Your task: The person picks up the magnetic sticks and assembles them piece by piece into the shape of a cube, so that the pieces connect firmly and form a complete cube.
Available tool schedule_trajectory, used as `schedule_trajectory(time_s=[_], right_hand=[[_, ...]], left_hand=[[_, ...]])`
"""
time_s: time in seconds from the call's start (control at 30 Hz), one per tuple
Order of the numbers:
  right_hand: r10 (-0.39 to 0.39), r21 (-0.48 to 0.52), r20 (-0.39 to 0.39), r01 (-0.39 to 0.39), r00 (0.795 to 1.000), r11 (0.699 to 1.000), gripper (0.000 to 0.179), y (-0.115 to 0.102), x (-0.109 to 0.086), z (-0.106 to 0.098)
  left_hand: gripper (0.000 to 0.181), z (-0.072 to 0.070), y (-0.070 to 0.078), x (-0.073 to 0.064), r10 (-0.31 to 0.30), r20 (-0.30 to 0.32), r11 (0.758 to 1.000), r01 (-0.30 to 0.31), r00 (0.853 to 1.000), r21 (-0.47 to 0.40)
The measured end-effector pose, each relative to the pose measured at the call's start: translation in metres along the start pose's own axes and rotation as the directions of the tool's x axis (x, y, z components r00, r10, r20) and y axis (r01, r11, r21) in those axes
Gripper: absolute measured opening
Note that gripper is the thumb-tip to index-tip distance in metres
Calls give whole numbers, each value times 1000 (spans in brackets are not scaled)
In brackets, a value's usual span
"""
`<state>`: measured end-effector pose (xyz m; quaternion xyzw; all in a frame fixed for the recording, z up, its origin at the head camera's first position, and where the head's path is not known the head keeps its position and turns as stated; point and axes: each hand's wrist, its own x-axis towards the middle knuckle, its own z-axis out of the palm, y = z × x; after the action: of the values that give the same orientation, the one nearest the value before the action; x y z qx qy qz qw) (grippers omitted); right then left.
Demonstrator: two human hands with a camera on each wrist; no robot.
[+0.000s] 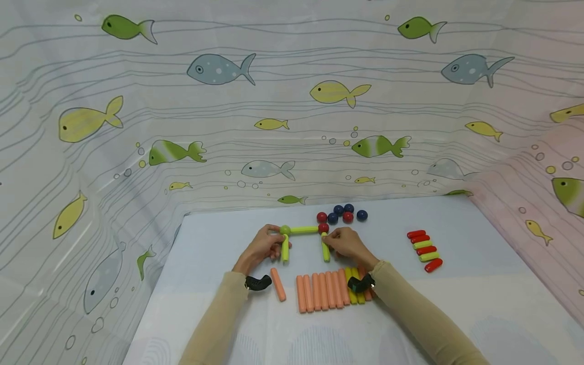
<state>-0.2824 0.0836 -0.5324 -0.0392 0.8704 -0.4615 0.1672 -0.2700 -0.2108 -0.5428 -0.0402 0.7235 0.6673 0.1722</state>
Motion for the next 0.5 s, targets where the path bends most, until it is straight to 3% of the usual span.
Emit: schedule_trajectory(time_s=[0.2, 0.5], right_hand=[[3, -19, -35, -4, 999, 1000, 36, 4, 5, 0], [-27, -58, -13, 26, 1000, 998, 38, 4, 9, -13]], left_hand=[[48, 13, -6, -3, 76, -102, 992, -65, 992, 107], [47, 16, -10, -3, 166, -125, 977, -146, 978, 157]])
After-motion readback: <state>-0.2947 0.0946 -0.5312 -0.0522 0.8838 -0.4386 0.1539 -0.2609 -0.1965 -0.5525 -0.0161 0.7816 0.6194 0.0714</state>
